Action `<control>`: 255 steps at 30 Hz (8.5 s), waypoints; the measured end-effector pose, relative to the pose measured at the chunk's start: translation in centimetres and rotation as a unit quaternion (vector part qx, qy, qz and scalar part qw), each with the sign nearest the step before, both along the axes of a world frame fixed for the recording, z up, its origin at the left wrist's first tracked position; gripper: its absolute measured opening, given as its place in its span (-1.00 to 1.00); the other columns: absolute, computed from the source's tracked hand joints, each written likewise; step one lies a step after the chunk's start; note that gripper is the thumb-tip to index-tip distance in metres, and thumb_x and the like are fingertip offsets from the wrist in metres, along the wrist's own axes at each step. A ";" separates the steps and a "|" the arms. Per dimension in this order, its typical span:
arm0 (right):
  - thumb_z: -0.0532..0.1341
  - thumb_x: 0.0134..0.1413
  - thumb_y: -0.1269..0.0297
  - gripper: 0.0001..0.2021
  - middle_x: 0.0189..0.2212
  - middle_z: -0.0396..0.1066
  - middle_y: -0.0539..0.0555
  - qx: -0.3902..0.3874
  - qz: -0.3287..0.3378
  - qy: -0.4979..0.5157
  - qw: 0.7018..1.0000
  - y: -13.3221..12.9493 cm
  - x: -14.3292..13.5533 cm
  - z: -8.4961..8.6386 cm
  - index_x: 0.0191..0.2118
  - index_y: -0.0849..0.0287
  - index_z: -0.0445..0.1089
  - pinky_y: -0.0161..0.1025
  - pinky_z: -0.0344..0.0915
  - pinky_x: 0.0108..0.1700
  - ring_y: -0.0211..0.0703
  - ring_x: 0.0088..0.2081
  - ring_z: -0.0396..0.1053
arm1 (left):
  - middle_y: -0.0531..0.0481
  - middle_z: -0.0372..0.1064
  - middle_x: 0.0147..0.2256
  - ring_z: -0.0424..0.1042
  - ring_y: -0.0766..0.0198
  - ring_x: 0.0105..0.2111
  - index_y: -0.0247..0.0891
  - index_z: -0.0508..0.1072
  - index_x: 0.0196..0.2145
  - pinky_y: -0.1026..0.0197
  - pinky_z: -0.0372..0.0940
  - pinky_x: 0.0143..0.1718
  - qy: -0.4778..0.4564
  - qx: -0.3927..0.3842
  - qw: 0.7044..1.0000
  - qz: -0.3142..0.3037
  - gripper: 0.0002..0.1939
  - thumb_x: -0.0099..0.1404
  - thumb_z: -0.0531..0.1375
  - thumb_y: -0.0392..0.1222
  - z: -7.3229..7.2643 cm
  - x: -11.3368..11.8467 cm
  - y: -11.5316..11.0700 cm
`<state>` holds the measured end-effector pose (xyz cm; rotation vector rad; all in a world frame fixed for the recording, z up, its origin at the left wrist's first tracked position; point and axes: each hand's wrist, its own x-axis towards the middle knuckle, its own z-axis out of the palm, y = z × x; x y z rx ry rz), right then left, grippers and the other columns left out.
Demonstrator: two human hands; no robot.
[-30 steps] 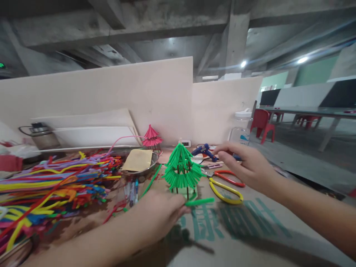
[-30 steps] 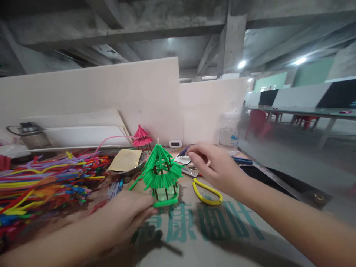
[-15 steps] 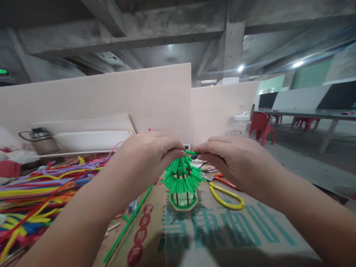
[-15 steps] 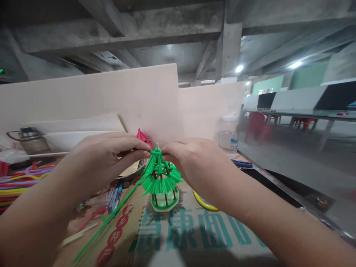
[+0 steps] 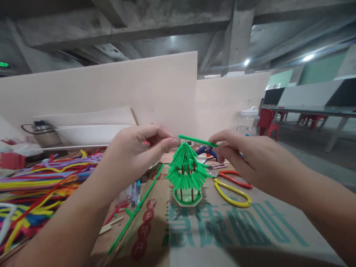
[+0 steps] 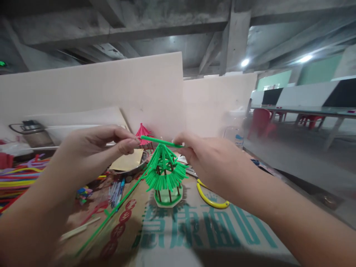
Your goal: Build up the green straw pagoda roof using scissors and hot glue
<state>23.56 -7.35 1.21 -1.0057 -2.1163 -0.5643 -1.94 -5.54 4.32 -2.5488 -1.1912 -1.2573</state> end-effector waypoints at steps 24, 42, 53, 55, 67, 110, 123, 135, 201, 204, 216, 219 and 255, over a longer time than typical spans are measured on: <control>0.03 0.23 0.29 -0.74 -0.49 0.49 0.04 0.027 -0.120 -0.036 0.992 3.0 2.9 0.3 -0.27 0.10 0.49 -0.24 0.06 -0.49 -0.11 -0.51 0.38 | 0.16 0.25 -0.58 0.16 0.49 -0.58 -0.28 0.45 -0.46 0.36 0.01 -0.54 -0.033 0.022 0.999 0.018 -0.70 0.34 0.18 -0.04 1.0 -0.3 0.0; 0.10 0.27 0.25 -0.77 -0.55 0.40 -0.04 -0.159 0.024 -0.028 0.987 0.3 -1.2 -0.9 -0.37 0.14 0.42 -0.30 -0.09 -0.50 -0.33 -0.57 0.20 | 0.08 0.41 -0.47 0.33 0.36 -0.45 -0.26 0.46 -0.46 0.31 0.19 -0.39 0.072 -0.014 0.996 -0.053 -0.73 0.34 0.17 -0.07 -0.7 1.5 0.7; 0.08 0.28 0.22 -0.71 -0.66 0.29 -0.05 -0.098 -0.044 -0.029 0.994 0.6 -0.6 -0.6 -0.45 0.15 0.37 -0.29 -0.08 -0.50 -0.30 -0.62 0.18 | -0.12 0.45 0.04 0.42 0.14 0.02 -0.25 0.45 0.08 0.16 0.28 0.04 -0.025 -0.084 0.989 -0.117 -0.58 0.43 0.07 0.04 -3.9 1.4 5.6; 0.08 0.28 0.21 -0.72 -0.67 0.28 -0.06 -0.107 -0.042 -0.030 0.993 0.8 -0.6 -0.6 -0.44 0.15 0.38 -0.30 -0.06 -0.49 -0.30 -0.61 0.18 | -0.14 0.44 0.05 0.41 0.14 0.03 -0.26 0.43 0.10 0.15 0.29 0.05 -0.029 -0.132 0.978 -0.157 -0.56 0.42 0.08 0.04 -4.6 1.7 6.2; 0.05 0.24 0.14 -0.64 -0.61 0.38 0.02 -0.242 -0.165 -0.151 0.944 4.6 0.9 -2.3 -0.53 0.15 0.38 -0.27 -0.14 -0.52 -0.29 -0.61 0.10 | -0.02 0.52 -0.32 0.45 0.25 -0.33 -0.29 0.56 -0.26 0.26 0.28 -0.34 -0.074 -0.158 0.982 -0.070 -0.62 0.28 0.22 0.13 -3.4 1.1 5.8; 0.18 0.20 0.33 -0.69 0.04 0.37 0.29 -0.295 -0.136 0.096 0.941 17.1 6.7 -16.0 0.04 0.20 0.45 -0.14 0.24 0.11 0.06 0.06 0.37 | -0.04 0.53 -0.27 0.47 0.19 -0.20 -0.23 0.55 -0.26 0.17 0.30 -0.12 -0.020 -0.128 0.982 -0.136 -0.70 0.34 0.19 0.05 -2.2 -0.3 5.3; 0.17 0.12 0.16 -0.66 -0.32 0.45 0.14 -0.263 -0.147 0.187 0.935 16.9 6.8 -15.8 -0.04 0.25 0.33 -0.21 0.26 -0.27 -0.07 -0.32 0.37 | -0.02 0.54 -0.32 0.46 0.23 -0.29 -0.26 0.54 -0.30 0.21 0.29 -0.18 -0.033 -0.102 0.992 -0.067 -0.64 0.31 0.19 0.11 -2.1 -0.6 5.9; 0.17 0.14 0.11 -0.68 -0.32 0.45 0.16 -0.280 -0.146 0.191 0.929 17.1 6.9 -16.5 -0.09 0.22 0.32 -0.21 0.22 -0.30 -0.08 -0.34 0.39 | -0.02 0.48 -0.41 0.44 0.24 -0.38 -0.26 0.52 -0.33 0.23 0.31 -0.34 -0.068 -0.144 0.986 -0.057 -0.61 0.25 0.22 0.17 -1.9 -0.6 5.6; 0.19 0.18 0.16 -0.70 -0.22 0.49 0.20 -0.282 -0.163 0.159 0.932 17.7 7.1 -17.2 -0.04 0.20 0.31 -0.25 0.24 -0.30 -0.03 -0.27 0.45 | -0.14 0.40 0.14 0.41 0.15 0.09 -0.12 0.36 0.20 0.15 0.34 0.05 0.030 -0.301 0.925 -0.230 -0.46 0.28 0.27 -0.09 -1.9 -2.0 6.1; 0.20 0.16 0.14 -0.67 -0.20 0.50 0.22 -0.280 -0.165 0.161 0.932 17.7 7.1 -17.3 -0.02 0.20 0.31 -0.24 0.25 -0.26 -0.01 -0.24 0.46 | -0.15 0.47 0.06 0.46 0.17 0.01 -0.19 0.45 0.10 0.16 0.34 0.01 -0.010 -0.301 0.922 -0.245 -0.58 0.34 0.20 -0.03 -2.3 -1.4 6.4; 0.19 0.16 0.11 -0.68 -0.29 0.50 0.20 -0.266 -0.174 0.177 0.931 17.9 7.2 -17.1 -0.06 0.21 0.33 -0.23 0.25 -0.32 -0.01 -0.30 0.46 | -0.06 0.54 -0.34 0.45 0.25 -0.33 -0.30 0.59 -0.26 0.23 0.30 -0.29 -0.104 -0.256 0.951 -0.141 -0.64 0.18 0.30 0.08 -2.7 -0.1 6.3; 0.18 0.16 0.08 -0.69 -0.34 0.50 0.19 -0.271 -0.178 0.170 0.931 17.8 7.2 -17.2 -0.11 0.21 0.33 -0.23 0.23 -0.35 -0.01 -0.34 0.45 | -0.06 0.54 -0.32 0.46 0.25 -0.30 -0.30 0.57 -0.28 0.22 0.30 -0.25 -0.108 -0.253 0.951 -0.144 -0.62 0.19 0.29 0.10 -2.9 0.2 6.4; 0.16 0.19 0.09 -0.72 -0.29 0.51 0.24 -0.283 -0.186 0.147 0.930 17.6 7.0 -17.0 -0.13 0.21 0.34 -0.23 0.22 -0.36 0.01 -0.32 0.47 | -0.03 0.45 -0.19 0.42 0.18 -0.19 -0.22 0.45 -0.07 0.20 0.30 -0.19 0.077 -0.202 0.972 -0.095 -0.57 0.21 0.28 0.09 -1.6 -0.8 4.8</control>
